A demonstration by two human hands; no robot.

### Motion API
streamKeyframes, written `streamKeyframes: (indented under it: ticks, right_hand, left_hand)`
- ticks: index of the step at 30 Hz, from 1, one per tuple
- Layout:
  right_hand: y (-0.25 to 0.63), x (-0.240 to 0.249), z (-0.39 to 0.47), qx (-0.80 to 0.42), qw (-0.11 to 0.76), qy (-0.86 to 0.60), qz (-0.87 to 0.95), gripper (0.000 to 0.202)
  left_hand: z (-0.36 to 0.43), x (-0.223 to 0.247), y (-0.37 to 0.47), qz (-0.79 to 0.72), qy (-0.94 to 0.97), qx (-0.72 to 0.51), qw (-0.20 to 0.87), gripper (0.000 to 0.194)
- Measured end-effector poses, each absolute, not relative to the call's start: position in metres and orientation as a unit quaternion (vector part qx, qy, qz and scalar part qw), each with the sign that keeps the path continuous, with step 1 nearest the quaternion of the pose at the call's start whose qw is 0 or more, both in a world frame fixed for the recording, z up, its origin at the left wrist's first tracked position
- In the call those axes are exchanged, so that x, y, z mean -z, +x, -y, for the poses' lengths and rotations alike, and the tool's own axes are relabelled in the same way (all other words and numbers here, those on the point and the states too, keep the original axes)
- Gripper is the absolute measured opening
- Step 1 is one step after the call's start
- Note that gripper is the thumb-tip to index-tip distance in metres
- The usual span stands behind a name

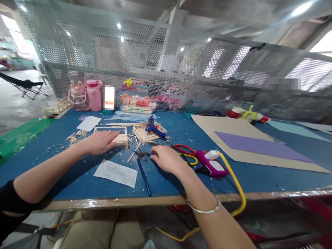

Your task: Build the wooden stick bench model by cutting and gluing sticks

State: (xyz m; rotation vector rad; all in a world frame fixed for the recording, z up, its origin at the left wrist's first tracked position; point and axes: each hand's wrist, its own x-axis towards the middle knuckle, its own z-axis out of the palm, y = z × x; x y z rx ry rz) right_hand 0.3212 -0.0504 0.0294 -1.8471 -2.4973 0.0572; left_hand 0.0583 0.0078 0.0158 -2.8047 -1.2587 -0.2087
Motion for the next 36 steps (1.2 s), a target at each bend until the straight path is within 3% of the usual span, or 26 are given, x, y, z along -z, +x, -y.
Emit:
streamKeyframes:
  ticks: [5, 10, 13, 15, 18, 23, 26, 31, 36]
  right_hand:
    - [0.272, -0.036, 0.011, -0.004, 0.181, -0.488, 0.854, 0.036]
    - [0.231, -0.019, -0.015, -0.072, 0.174, -0.423, 0.886, 0.037]
    - [0.226, -0.01, -0.015, -0.068, 0.195, -0.42, 0.884, 0.034]
    - [0.228, -0.008, -0.014, -0.062, 0.199, -0.416, 0.885, 0.035]
    - [0.23, -0.008, -0.015, -0.063, 0.196, -0.414, 0.887, 0.037]
    - [0.231, -0.007, -0.017, -0.059, 0.204, -0.41, 0.887, 0.039]
    - [0.231, -0.006, -0.017, -0.058, 0.207, -0.408, 0.887, 0.039]
    - [0.231, -0.005, -0.018, -0.061, 0.205, -0.404, 0.889, 0.04]
    - [0.231, -0.006, -0.017, -0.059, 0.195, -0.404, 0.892, 0.04]
  left_hand:
    - [-0.003, -0.014, 0.06, 0.425, -0.9, 0.082, 0.053, 0.047]
    - [0.001, -0.009, 0.061, 0.445, -0.884, 0.145, 0.02, 0.056]
    - [-0.004, -0.011, 0.054, 0.415, -0.875, 0.24, -0.064, 0.058]
    - [-0.012, -0.016, 0.04, 0.415, -0.815, 0.373, -0.157, 0.046]
    - [-0.027, -0.022, 0.009, 0.547, -0.561, 0.542, -0.304, 0.023]
    - [-0.031, -0.012, -0.019, 0.587, -0.485, 0.447, -0.47, 0.011]
    - [-0.026, -0.006, -0.013, 0.551, -0.471, 0.411, -0.552, 0.015]
    - [-0.027, -0.002, -0.007, 0.524, -0.433, 0.415, -0.605, 0.027]
    - [-0.028, -0.002, -0.008, 0.505, -0.408, 0.424, -0.632, 0.015]
